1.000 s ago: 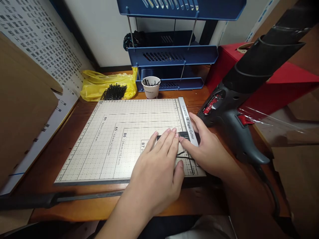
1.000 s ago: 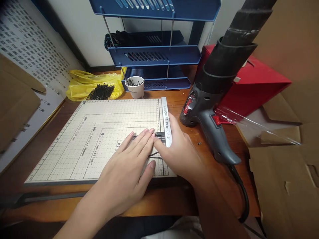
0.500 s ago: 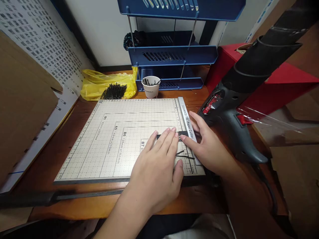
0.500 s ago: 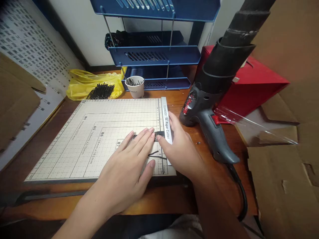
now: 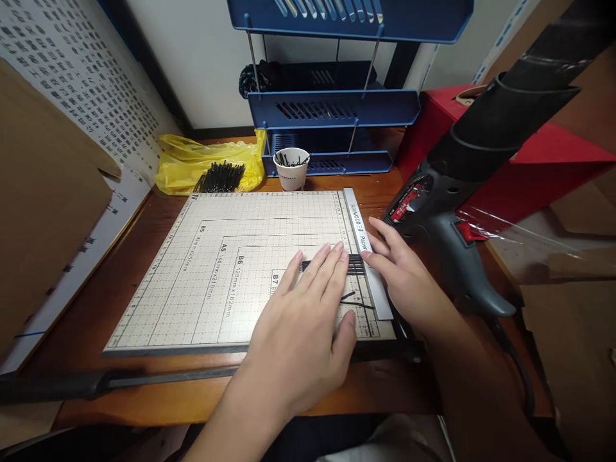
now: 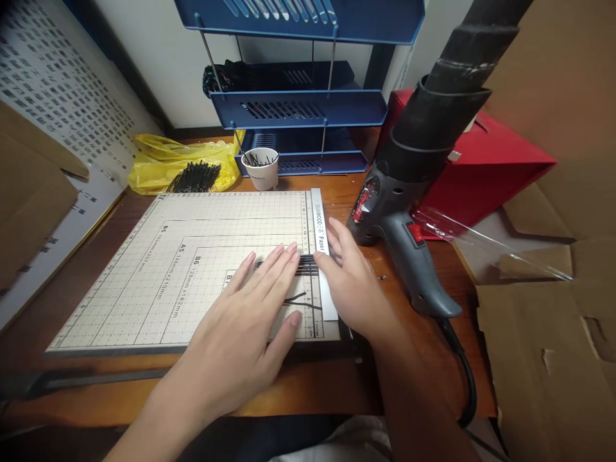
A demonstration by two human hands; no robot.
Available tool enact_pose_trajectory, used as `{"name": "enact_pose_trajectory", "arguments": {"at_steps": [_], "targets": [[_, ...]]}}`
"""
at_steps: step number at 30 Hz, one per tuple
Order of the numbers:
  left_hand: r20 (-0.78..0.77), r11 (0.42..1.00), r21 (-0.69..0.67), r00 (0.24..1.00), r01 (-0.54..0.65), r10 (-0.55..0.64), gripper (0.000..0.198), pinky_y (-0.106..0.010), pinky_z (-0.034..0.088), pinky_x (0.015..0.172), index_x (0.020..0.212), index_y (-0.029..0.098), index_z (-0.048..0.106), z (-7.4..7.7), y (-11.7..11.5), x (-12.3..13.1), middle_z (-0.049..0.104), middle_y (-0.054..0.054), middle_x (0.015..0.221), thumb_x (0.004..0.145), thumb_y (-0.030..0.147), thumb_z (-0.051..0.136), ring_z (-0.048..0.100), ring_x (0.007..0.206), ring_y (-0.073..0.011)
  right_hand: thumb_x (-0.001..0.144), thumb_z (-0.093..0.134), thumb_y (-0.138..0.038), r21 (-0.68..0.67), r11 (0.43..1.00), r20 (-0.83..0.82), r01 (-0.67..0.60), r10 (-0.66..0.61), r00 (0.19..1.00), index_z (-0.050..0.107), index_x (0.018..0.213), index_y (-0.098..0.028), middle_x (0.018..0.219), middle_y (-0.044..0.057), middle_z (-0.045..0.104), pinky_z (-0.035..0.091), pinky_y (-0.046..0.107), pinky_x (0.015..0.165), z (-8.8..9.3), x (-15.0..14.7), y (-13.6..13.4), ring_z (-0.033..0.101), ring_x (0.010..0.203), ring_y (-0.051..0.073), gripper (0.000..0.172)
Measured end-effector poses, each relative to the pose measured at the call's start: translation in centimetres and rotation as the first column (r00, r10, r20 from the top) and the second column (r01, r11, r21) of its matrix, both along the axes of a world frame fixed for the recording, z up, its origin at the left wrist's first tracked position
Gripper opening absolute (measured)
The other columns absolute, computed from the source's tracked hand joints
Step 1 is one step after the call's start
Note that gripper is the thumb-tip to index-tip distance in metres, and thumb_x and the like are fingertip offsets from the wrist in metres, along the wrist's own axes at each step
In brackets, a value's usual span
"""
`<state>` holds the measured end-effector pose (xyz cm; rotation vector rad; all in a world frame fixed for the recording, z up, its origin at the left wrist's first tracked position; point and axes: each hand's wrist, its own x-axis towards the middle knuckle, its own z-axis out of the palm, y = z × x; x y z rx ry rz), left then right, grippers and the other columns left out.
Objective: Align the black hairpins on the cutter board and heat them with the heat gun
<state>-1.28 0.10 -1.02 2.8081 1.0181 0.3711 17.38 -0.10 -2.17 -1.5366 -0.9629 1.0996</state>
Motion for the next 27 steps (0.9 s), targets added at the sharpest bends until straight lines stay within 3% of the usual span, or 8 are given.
{"name": "enact_pose_trajectory", "arguments": {"at_steps": [6, 10, 14, 20, 24, 27], "targets": [[0.183, 0.991, 0.05, 0.977, -0.124, 0.114, 0.064, -0.051, 0.028, 0.127, 0.155, -0.001, 0.035, -0.58, -0.35, -0.77, 0.039, -0.017, 0.162, 0.108, 0.044, 0.036, 0.029, 0.155, -0.0264, 0.087, 0.062, -0.031, 0.07, 0.995, 0.048, -0.067, 0.063, 0.997, 0.028, 0.156, -0.02, 0.161, 0.01, 0.04, 0.033, 0.051, 0.126, 0.02, -0.19, -0.01, 0.044, 0.146, 0.026, 0.078], [0.119, 0.995, 0.042, 0.989, -0.09, 0.084, 0.062, -0.055, 0.028, 0.127, 0.152, 0.001, 0.042, -0.74, -0.34, -0.71, 0.043, -0.016, 0.16, 0.108, 0.044, 0.037, 0.035, 0.152, -0.0291, 0.081, 0.067, -0.03, 0.104, 0.988, 0.129, -0.116, 0.103, 0.986, 0.027, 0.156, -0.017, 0.161, 0.014, 0.039, 0.038, 0.051, 0.123, -0.15, -0.29, -0.08, 0.05, 0.141, 0.029, 0.086], [0.069, 0.997, 0.035, 0.996, -0.066, 0.064, 0.058, -0.053, 0.024, 0.129, 0.15, 0.005, 0.049, -0.56, -0.26, -0.6, 0.044, -0.014, 0.159, 0.109, 0.043, 0.034, 0.037, 0.152, -0.0273, 0.079, 0.065, -0.024, 0.104, 0.988, 0.124, -0.11, 0.097, 0.988, 0.034, 0.152, -0.019, 0.156, 0.012, 0.047, 0.04, 0.051, 0.122, -0.13, -0.33, 0.02, 0.05, 0.141, 0.028, 0.079], [0.028, 0.999, 0.009, 0.999, -0.036, 0.036, 0.06, -0.046, 0.025, 0.129, 0.153, 0.004, 0.044, -0.44, -0.12, -0.55, 0.039, -0.013, 0.162, 0.109, 0.042, 0.033, 0.031, 0.154, -0.0251, 0.083, 0.06, -0.027, 0.05, 0.998, -0.001, -0.043, 0.043, 0.999, 0.033, 0.152, -0.018, 0.157, 0.011, 0.045, 0.037, 0.049, 0.124, 0.3, -0.49, 0.15, 0.049, 0.143, 0.026, 0.075], [0.01, 1.0, 0.002, 0.999, -0.031, 0.031, 0.061, -0.047, 0.025, 0.129, 0.154, 0.005, 0.043, -0.42, -0.07, -0.48, 0.038, -0.013, 0.163, 0.108, 0.043, 0.033, 0.03, 0.154, -0.0257, 0.077, 0.07, -0.025, 0.098, 0.991, 0.082, -0.093, 0.085, 0.993, 0.03, 0.154, -0.017, 0.157, 0.013, 0.045, 0.044, 0.048, 0.12, 0.35, -0.72, 0.06, 0.055, 0.136, 0.028, 0.086], [0.005, 0.999, -0.001, 0.999, -0.035, 0.035, 0.061, -0.047, 0.025, 0.129, 0.154, 0.005, 0.044, -0.39, -0.16, -0.51, 0.038, -0.012, 0.163, 0.108, 0.044, 0.033, 0.03, 0.155, -0.0255, 0.077, 0.068, -0.022, 0.106, 0.991, 0.075, -0.086, 0.078, 0.994, 0.031, 0.153, -0.017, 0.156, 0.015, 0.046, 0.044, 0.049, 0.119, 0.27, -0.59, -0.03, 0.053, 0.138, 0.029, 0.085]]}}
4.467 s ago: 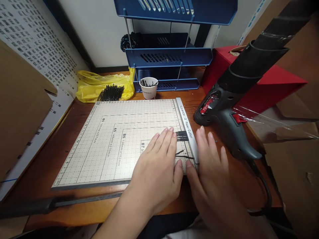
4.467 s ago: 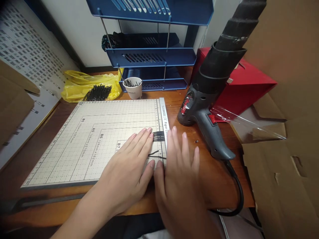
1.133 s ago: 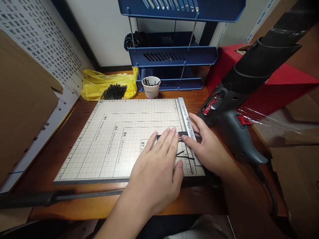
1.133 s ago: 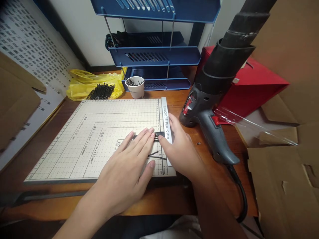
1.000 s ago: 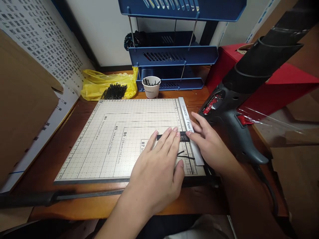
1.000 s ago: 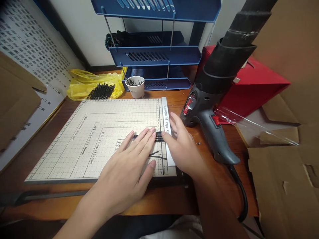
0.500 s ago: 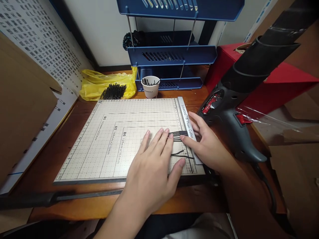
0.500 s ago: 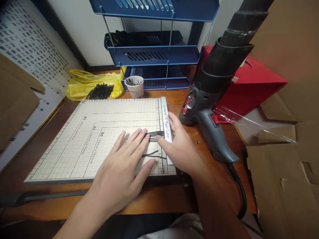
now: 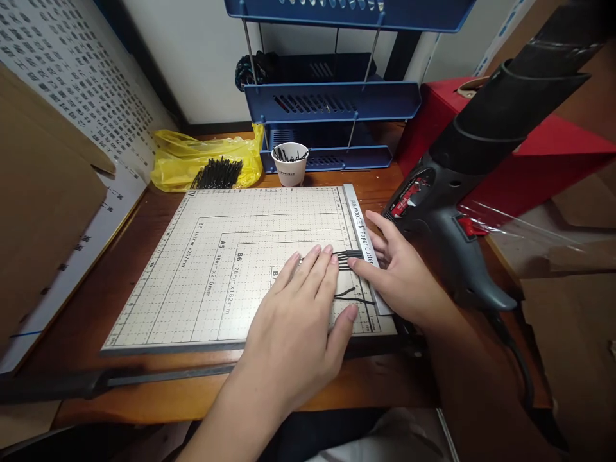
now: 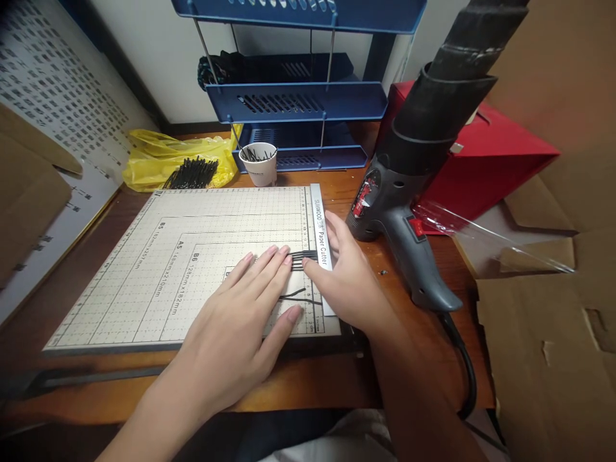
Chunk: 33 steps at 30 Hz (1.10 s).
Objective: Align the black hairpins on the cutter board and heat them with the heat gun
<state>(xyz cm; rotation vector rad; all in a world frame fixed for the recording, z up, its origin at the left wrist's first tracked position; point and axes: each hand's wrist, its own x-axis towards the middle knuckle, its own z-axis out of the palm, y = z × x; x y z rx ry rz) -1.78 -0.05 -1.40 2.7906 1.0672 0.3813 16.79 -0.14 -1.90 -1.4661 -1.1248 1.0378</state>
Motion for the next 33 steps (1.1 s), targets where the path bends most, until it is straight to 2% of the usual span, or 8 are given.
{"name": "enact_pose_trajectory", "arguments": {"at_steps": [2, 5, 8, 10, 12, 15, 22, 33], "targets": [[0.0, 1.0, -0.003, 1.0, -0.005, 0.005, 0.061, -0.047, 0.025, 0.129, 0.154, 0.005, 0.043, 0.0, 0.0, 0.0, 0.037, -0.012, 0.163, 0.108, 0.044, 0.033, 0.029, 0.155, -0.0254, 0.079, 0.065, -0.021, -0.002, 1.0, -0.042, -0.023, 0.023, 0.999, 0.027, 0.155, -0.017, 0.159, 0.015, 0.042, 0.044, 0.047, 0.119, 0.0, 0.3, -0.2, 0.049, 0.142, 0.027, 0.085], [0.0, 1.0, -0.009, 1.0, -0.007, 0.007, 0.062, -0.047, 0.024, 0.129, 0.154, 0.005, 0.043, 0.0, 0.0, 0.0, 0.037, -0.013, 0.164, 0.108, 0.045, 0.034, 0.029, 0.155, -0.0255, 0.077, 0.063, -0.015, -0.02, 0.99, -0.058, -0.14, 0.139, 0.989, 0.019, 0.159, -0.022, 0.163, 0.012, 0.035, 0.047, 0.043, 0.116, 0.2, 0.7, -0.5, 0.048, 0.143, 0.025, 0.093], [0.0, 1.0, -0.013, 1.0, -0.008, 0.008, 0.063, -0.048, 0.024, 0.129, 0.154, 0.004, 0.042, 0.0, 0.0, 0.1, 0.037, -0.013, 0.163, 0.108, 0.045, 0.034, 0.029, 0.155, -0.0259, 0.075, 0.061, -0.013, -0.053, 0.985, 0.002, -0.162, 0.162, 0.987, 0.022, 0.158, -0.026, 0.159, 0.01, 0.042, 0.051, 0.042, 0.11, 0.4, 0.9, -0.8, 0.053, 0.137, 0.025, 0.092], [0.003, 1.0, -0.01, 1.0, -0.009, 0.009, 0.063, -0.048, 0.024, 0.129, 0.154, 0.003, 0.042, 0.0, 0.0, 0.1, 0.037, -0.014, 0.163, 0.108, 0.045, 0.034, 0.029, 0.155, -0.0264, 0.076, 0.06, -0.015, -0.052, 0.99, 0.115, -0.128, 0.133, 0.985, 0.036, 0.151, -0.026, 0.148, 0.008, 0.053, 0.05, 0.043, 0.108, 0.4, 1.1, -0.7, 0.057, 0.13, 0.025, 0.079], [0.006, 1.0, -0.008, 1.0, -0.005, 0.005, 0.063, -0.048, 0.024, 0.129, 0.154, 0.003, 0.042, 0.0, 0.0, 0.1, 0.037, -0.014, 0.163, 0.108, 0.045, 0.035, 0.029, 0.155, -0.0266, 0.077, 0.058, -0.017, -0.039, 0.991, 0.278, -0.129, 0.134, 0.951, 0.055, 0.132, -0.025, 0.132, 0.005, 0.063, 0.049, 0.043, 0.107, 0.4, 1.2, -0.6, 0.061, 0.12, 0.024, 0.056], [0.004, 1.0, -0.014, 1.0, -0.002, 0.002, 0.063, -0.048, 0.024, 0.129, 0.155, 0.004, 0.041, 0.1, 0.0, 0.1, 0.036, -0.014, 0.163, 0.108, 0.045, 0.035, 0.029, 0.155, -0.0264, 0.077, 0.055, -0.018, -0.02, 0.99, 0.429, -0.142, 0.137, 0.893, 0.064, 0.107, -0.024, 0.113, 0.001, 0.067, 0.045, 0.042, 0.107, 0.4, 1.2, -0.5, 0.062, 0.111, 0.022, 0.031], [0.005, 1.0, -0.011, 1.0, 0.011, -0.011, 0.057, -0.051, 0.028, 0.127, 0.155, 0.011, 0.043, 0.1, 0.1, 0.0, 0.037, -0.013, 0.164, 0.108, 0.043, 0.035, 0.03, 0.154, -0.0272, 0.08, 0.056, -0.018, -0.018, 0.993, 0.433, -0.118, 0.114, 0.894, 0.064, 0.105, -0.026, 0.109, -0.003, 0.068, 0.041, 0.038, 0.109, 0.3, 1.2, -0.6, 0.063, 0.11, 0.02, 0.027], [-0.018, 0.996, 0.002, 0.996, 0.091, -0.091, 0.061, -0.05, 0.029, 0.127, 0.153, 0.004, 0.043, 0.3, 0.4, 0.4, 0.038, -0.015, 0.162, 0.109, 0.045, 0.035, 0.032, 0.154, -0.0273, 0.082, 0.057, -0.018, 0.019, 0.992, 0.402, -0.129, 0.11, 0.909, 0.066, 0.101, -0.024, 0.108, -0.002, 0.068, 0.045, 0.034, 0.1, 0.2, 1.2, -0.5, 0.063, 0.107, 0.018, 0.022]]}}
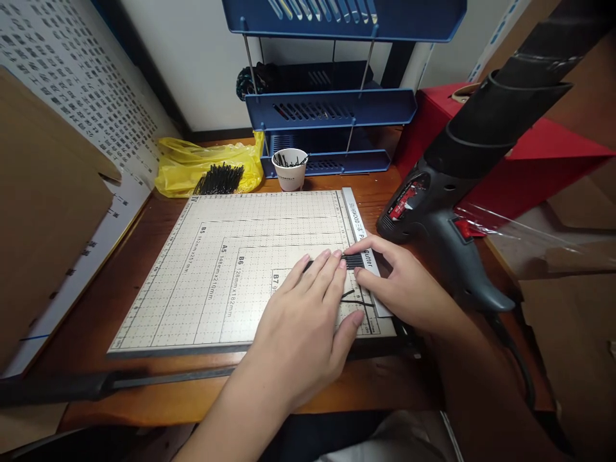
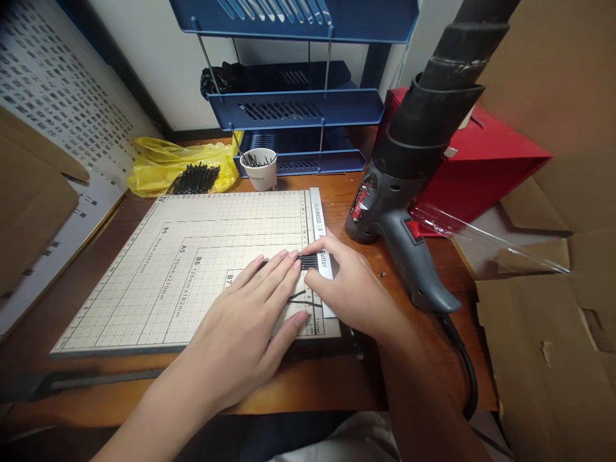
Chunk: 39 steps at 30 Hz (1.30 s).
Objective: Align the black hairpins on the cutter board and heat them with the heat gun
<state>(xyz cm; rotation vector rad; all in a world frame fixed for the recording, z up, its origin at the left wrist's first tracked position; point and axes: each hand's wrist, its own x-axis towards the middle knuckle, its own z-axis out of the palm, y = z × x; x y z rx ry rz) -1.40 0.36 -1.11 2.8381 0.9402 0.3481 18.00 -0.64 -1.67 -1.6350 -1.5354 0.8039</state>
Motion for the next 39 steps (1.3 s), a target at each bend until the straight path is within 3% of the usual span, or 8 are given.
{"name": "enact_pose_trajectory", "arguments": {"at_steps": [9, 13, 19, 27, 33, 39], "targets": [[-0.014, 0.999, -0.036, 1.0, 0.017, -0.018, 0.063, -0.048, 0.028, 0.128, 0.155, 0.004, 0.041, 0.1, 0.3, 0.1, 0.037, -0.014, 0.163, 0.108, 0.046, 0.035, 0.029, 0.155, -0.0274, 0.083, 0.061, -0.023, -0.011, 0.999, -0.011, 0.03, -0.03, 0.999, 0.065, 0.099, -0.023, 0.105, -0.001, 0.069, 0.046, 0.034, 0.097, 0.1, 0.0, 0.0, 0.065, 0.104, 0.019, 0.017], [-0.024, 0.999, -0.039, 1.0, 0.019, -0.02, 0.063, -0.048, 0.027, 0.128, 0.156, 0.005, 0.039, 0.2, 0.3, 0.2, 0.035, -0.012, 0.164, 0.109, 0.046, 0.034, 0.027, 0.155, -0.027, 0.091, 0.057, -0.033, -0.024, 0.999, 0.008, 0.041, -0.041, 0.999, 0.063, 0.098, -0.022, 0.102, 0.001, 0.069, 0.044, 0.036, 0.097, 0.0, 0.0, 0.0, 0.064, 0.102, 0.021, 0.014], [-0.011, 0.998, -0.055, 1.0, 0.017, -0.017, 0.063, -0.047, 0.025, 0.128, 0.158, 0.006, 0.036, 0.0, 0.3, 0.3, 0.035, -0.01, 0.165, 0.109, 0.047, 0.033, 0.027, 0.156, -0.0263, 0.097, 0.045, -0.038, -0.033, 0.995, 0.194, 0.093, -0.084, 0.977, 0.055, 0.095, -0.023, 0.095, 0.005, 0.065, 0.046, 0.037, 0.085, 0.3, -0.7, 0.1, 0.06, 0.09, 0.022, 0.018], [0.005, 0.997, -0.081, 1.0, 0.005, -0.004, 0.061, -0.045, 0.023, 0.129, 0.158, 0.01, 0.037, -0.1, 0.3, 0.1, 0.036, -0.006, 0.165, 0.109, 0.045, 0.034, 0.029, 0.155, -0.0239, 0.096, 0.036, -0.029, 0.071, 0.996, 0.305, 0.063, -0.081, 0.949, 0.046, 0.09, -0.022, 0.101, 0.011, 0.062, 0.046, 0.045, 0.095, 0.4, -1.5, 0.2, 0.06, 0.104, 0.028, 0.013], [-0.005, 0.996, -0.088, 1.0, 0.016, -0.016, 0.065, -0.047, 0.023, 0.129, 0.158, 0.007, 0.035, -0.2, 0.3, 0.2, 0.033, -0.011, 0.166, 0.108, 0.049, 0.033, 0.026, 0.156, -0.026, 0.097, 0.037, -0.028, 0.139, 0.989, 0.442, 0.053, -0.11, 0.89, 0.052, 0.092, -0.02, 0.132, 0.017, 0.059, 0.043, 0.051, 0.104, 0.2, -1.5, 0.1, 0.05, 0.135, 0.035, 0.017], [0.031, 0.996, -0.084, 1.0, 0.006, -0.003, 0.068, -0.047, 0.027, 0.128, 0.156, 0.004, 0.035, -0.2, 0.1, 0.1, 0.036, -0.015, 0.165, 0.107, 0.051, 0.037, 0.03, 0.155, -0.0268, 0.097, 0.038, -0.025, 0.145, 0.989, 0.45, 0.04, -0.102, 0.887, 0.053, 0.094, -0.02, 0.124, 0.015, 0.062, 0.048, 0.046, 0.096, 0.1, -1.4, 0.0, 0.057, 0.124, 0.033, 0.017]]}}
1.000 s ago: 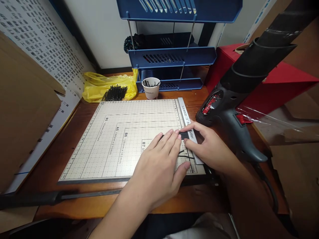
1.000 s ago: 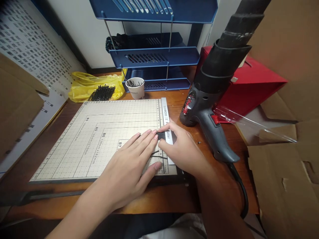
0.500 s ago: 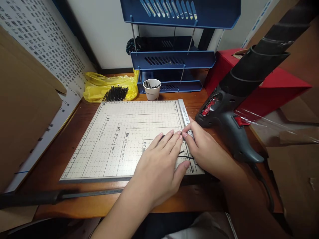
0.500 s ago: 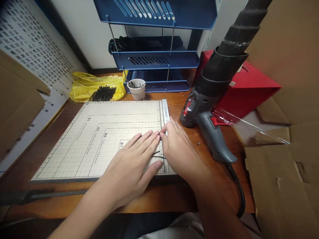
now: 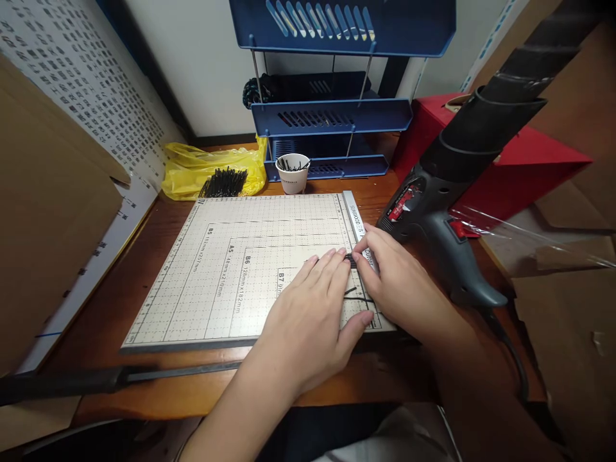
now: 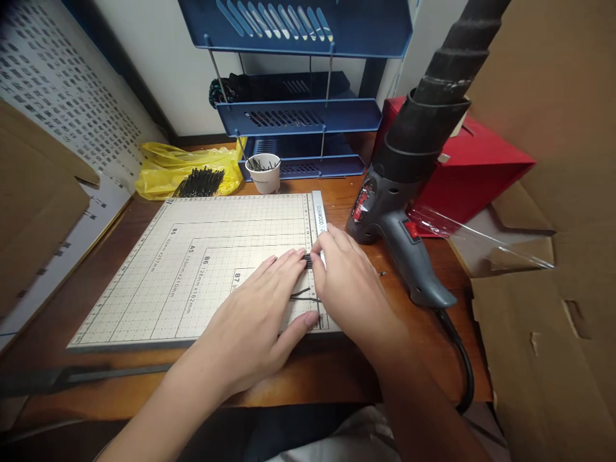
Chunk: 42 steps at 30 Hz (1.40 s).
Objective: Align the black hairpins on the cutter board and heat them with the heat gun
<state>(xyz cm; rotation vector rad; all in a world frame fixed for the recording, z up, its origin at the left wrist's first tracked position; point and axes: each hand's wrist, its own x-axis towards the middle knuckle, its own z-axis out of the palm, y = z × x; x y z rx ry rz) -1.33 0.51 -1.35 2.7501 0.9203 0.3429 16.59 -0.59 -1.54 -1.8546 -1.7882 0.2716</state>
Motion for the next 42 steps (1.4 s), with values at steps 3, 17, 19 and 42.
{"name": "enact_pose_trajectory", "arguments": {"at_steps": [3, 17, 19, 42], "targets": [[0.011, 1.0, 0.014, 1.0, -0.002, 0.002, 0.068, -0.047, 0.029, 0.127, 0.154, 0.002, 0.037, -0.1, 0.0, 0.0, 0.037, -0.018, 0.164, 0.106, 0.05, 0.041, 0.03, 0.154, -0.0281, 0.097, 0.039, -0.025, -0.003, 1.0, 0.0, 0.005, -0.005, 1.0, 0.054, 0.095, -0.019, 0.13, 0.016, 0.06, 0.048, 0.045, 0.094, 0.0, 0.1, -0.1, 0.058, 0.124, 0.033, 0.017], [-0.047, 1.0, -0.01, 0.999, 0.013, -0.013, 0.065, -0.049, 0.027, 0.128, 0.153, 0.006, 0.042, 0.1, 0.3, 0.2, 0.036, -0.013, 0.165, 0.108, 0.053, 0.038, 0.027, 0.155, -0.0281, 0.103, 0.036, -0.037, -0.032, 0.998, -0.29, 0.058, -0.065, 0.955, 0.055, 0.108, -0.023, 0.131, 0.009, 0.064, 0.044, 0.04, 0.101, -0.7, 0.5, -0.2, 0.06, 0.122, 0.025, 0.024], [-0.051, 1.0, -0.012, 0.999, 0.016, -0.016, 0.064, -0.049, 0.027, 0.128, 0.152, 0.007, 0.043, 0.1, 0.3, 0.2, 0.035, -0.012, 0.165, 0.108, 0.053, 0.037, 0.026, 0.156, -0.0278, 0.103, 0.037, -0.036, -0.014, 0.995, -0.343, 0.098, -0.097, 0.934, 0.057, 0.11, -0.024, 0.142, 0.008, 0.059, 0.041, 0.041, 0.107, -1.0, 0.7, -0.2, 0.054, 0.134, 0.025, 0.024], [-0.005, 1.0, 0.02, 1.0, 0.006, -0.006, 0.075, -0.047, 0.028, 0.128, 0.156, 0.003, 0.036, -0.2, 0.1, 0.1, 0.037, -0.015, 0.164, 0.106, 0.059, 0.036, 0.03, 0.155, -0.0273, 0.097, 0.039, -0.028, -0.126, 0.992, -0.166, 0.025, -0.046, 0.985, 0.049, 0.097, -0.023, 0.11, 0.005, 0.062, 0.044, 0.041, 0.083, -0.1, 0.2, 0.0, 0.061, 0.103, 0.025, 0.012]]}}
